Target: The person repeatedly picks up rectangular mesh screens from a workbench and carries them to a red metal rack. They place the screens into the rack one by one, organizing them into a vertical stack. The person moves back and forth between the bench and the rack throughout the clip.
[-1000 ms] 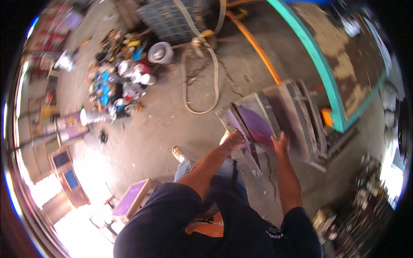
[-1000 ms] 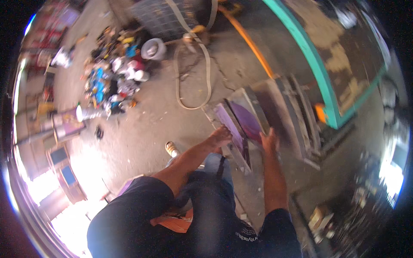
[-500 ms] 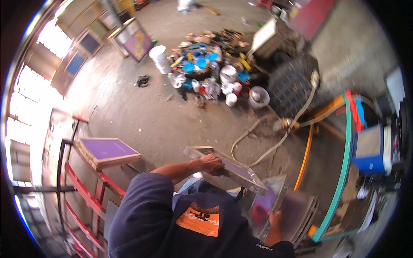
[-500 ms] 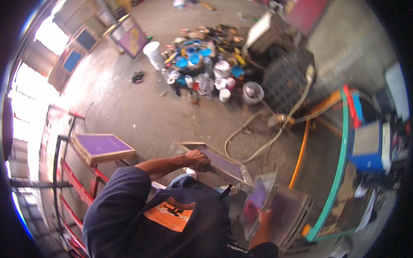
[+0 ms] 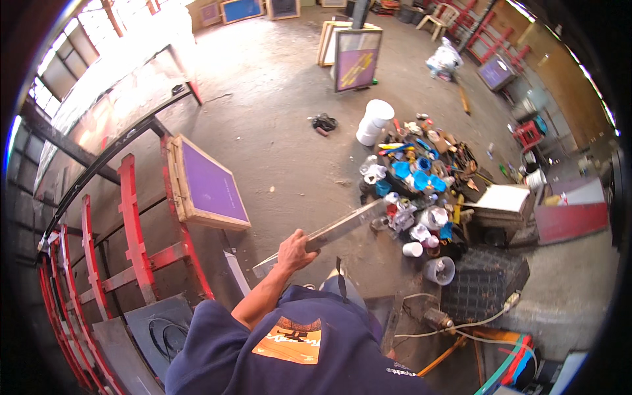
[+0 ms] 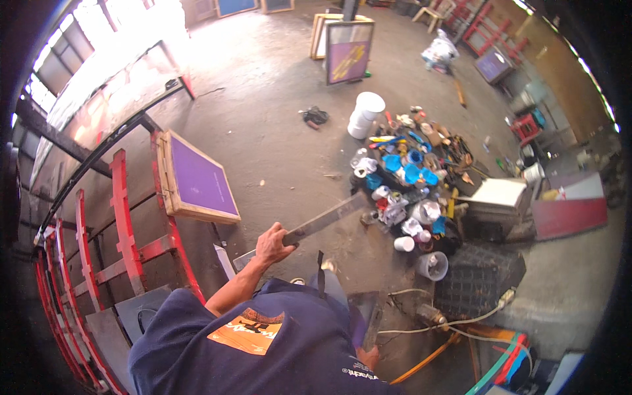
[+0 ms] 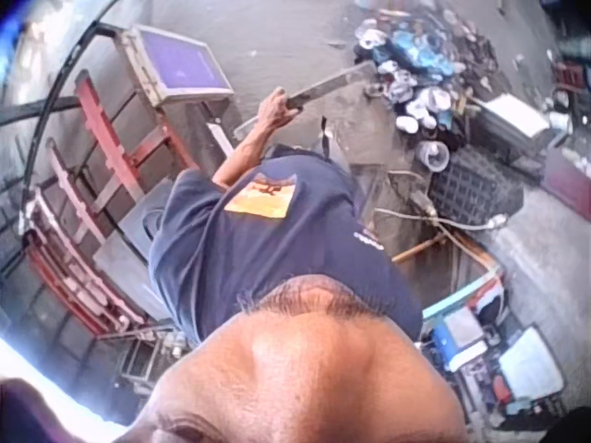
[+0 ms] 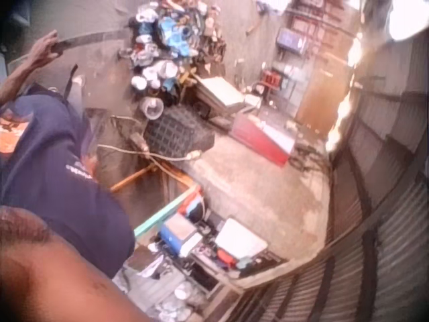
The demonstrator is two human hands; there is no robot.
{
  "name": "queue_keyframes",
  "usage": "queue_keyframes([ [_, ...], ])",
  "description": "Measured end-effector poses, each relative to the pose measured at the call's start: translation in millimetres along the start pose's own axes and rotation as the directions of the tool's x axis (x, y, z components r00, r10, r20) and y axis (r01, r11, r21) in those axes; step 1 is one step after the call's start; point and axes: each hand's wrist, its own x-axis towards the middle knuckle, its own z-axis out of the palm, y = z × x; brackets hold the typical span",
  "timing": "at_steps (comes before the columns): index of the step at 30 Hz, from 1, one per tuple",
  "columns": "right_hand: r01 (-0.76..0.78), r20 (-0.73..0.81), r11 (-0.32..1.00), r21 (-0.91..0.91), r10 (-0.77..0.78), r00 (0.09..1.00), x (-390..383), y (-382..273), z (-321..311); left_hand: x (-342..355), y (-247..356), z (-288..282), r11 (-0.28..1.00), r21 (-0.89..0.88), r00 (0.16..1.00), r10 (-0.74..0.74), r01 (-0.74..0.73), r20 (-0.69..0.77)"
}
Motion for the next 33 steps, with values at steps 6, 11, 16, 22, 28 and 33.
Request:
queue_keyframes([
  [6,0.222,0.190,0.975,0.034,-0.224,0.956,126,-256,-51,97,-70,-50,0.902,0.004,0.889,-0.425,0.432,-0.174],
  [11,0.487,0.152,0.866,0.113,-0.500,0.853,275,-420,-16,187,-123,-88,0.816,0.022,0.785,-0.547,0.577,-0.291],
  [16,0.647,0.189,0.754,0.114,-0.656,0.731,351,-666,-38,263,-170,-149,0.710,-0.022,0.655,-0.660,0.704,-0.368],
  [22,0.729,0.072,0.673,0.123,-0.739,0.670,467,-856,11,386,-237,-209,0.626,-0.037,0.574,-0.735,0.779,-0.361],
  [28,0.669,0.120,0.726,0.158,-0.687,0.717,490,-1071,10,510,-365,-262,0.584,-0.031,0.536,-0.765,0.811,-0.358],
  [33,0.572,0.181,0.803,0.167,-0.595,0.783,510,-1224,-4,686,-396,-355,0.551,-0.066,0.505,-0.801,0.832,-0.321],
])
